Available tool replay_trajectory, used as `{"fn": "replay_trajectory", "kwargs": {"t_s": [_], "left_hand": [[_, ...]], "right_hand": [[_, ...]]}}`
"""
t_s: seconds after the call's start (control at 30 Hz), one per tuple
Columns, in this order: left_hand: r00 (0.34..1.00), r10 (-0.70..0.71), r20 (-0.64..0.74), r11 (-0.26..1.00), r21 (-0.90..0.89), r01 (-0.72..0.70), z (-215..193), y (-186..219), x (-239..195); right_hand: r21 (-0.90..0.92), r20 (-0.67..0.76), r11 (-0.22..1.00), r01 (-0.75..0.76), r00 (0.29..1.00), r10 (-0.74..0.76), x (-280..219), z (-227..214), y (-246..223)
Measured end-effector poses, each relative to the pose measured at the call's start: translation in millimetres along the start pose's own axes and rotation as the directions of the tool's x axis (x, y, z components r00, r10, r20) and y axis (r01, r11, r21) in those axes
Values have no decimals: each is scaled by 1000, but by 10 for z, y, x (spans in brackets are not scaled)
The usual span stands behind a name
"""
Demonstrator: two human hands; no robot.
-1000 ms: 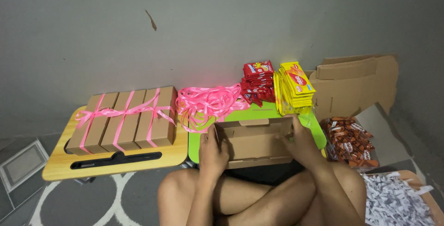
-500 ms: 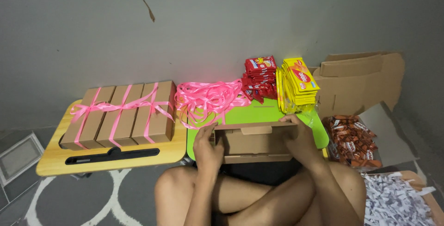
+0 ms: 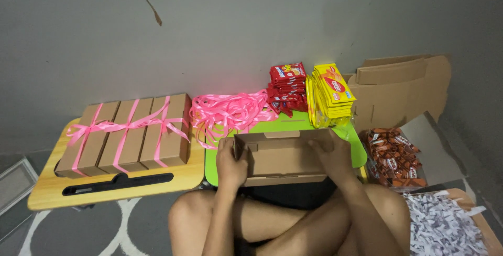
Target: The person folds a flat cardboard box into a rectangular container, then places shredded paper inside. The person handles the box flaps and tucks them to form the box, then adds paper filler from a nearby container.
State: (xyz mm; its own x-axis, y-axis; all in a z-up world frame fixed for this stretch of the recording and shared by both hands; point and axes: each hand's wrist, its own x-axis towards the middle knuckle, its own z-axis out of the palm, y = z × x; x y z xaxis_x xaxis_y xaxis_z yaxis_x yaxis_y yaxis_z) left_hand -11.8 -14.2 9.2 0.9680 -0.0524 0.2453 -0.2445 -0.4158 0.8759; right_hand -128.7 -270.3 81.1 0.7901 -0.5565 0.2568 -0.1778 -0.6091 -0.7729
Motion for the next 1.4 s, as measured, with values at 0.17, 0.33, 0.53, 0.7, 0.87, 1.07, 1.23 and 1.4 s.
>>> {"fn": "replay_trajectory", "kwargs": {"t_s": [0.17, 0.33, 0.53, 0.7, 0.87, 1.07, 1.23, 1.4], "left_hand": [[979, -133, 155, 989, -48, 142, -111, 112, 27], [957, -235, 172, 963, -88, 253, -342, 515, 14], [945, -275, 178, 935, -178, 306, -533, 459, -20], [960, -227, 166, 931, -252, 263, -605, 212, -56], [965, -207, 163, 928, -281, 246, -605, 159, -57], [966, -184, 179, 937, -266, 228, -668, 252, -58], [970, -162, 181, 940, -271, 208, -622, 213, -86], [975, -163, 150, 929, -309, 203, -520, 27, -73]], "right_hand": [[54, -1, 996, -69, 998, 70, 67, 14, 21], [87, 55, 985, -151, 988, 147, 60, 39, 71], [251, 29, 958, -140, 990, 138, -49, 222, 300], [358, 24, 930, -83, 997, 80, -105, 413, 409], [278, -36, 959, -55, 997, 68, -270, 356, -52], [-590, -104, 537, 603, 603, -791, -376, 225, -315], [-659, 165, 389, 643, 629, -759, -396, 547, -81], [-624, 324, 456, 635, 740, -589, -356, 705, 175]]}}
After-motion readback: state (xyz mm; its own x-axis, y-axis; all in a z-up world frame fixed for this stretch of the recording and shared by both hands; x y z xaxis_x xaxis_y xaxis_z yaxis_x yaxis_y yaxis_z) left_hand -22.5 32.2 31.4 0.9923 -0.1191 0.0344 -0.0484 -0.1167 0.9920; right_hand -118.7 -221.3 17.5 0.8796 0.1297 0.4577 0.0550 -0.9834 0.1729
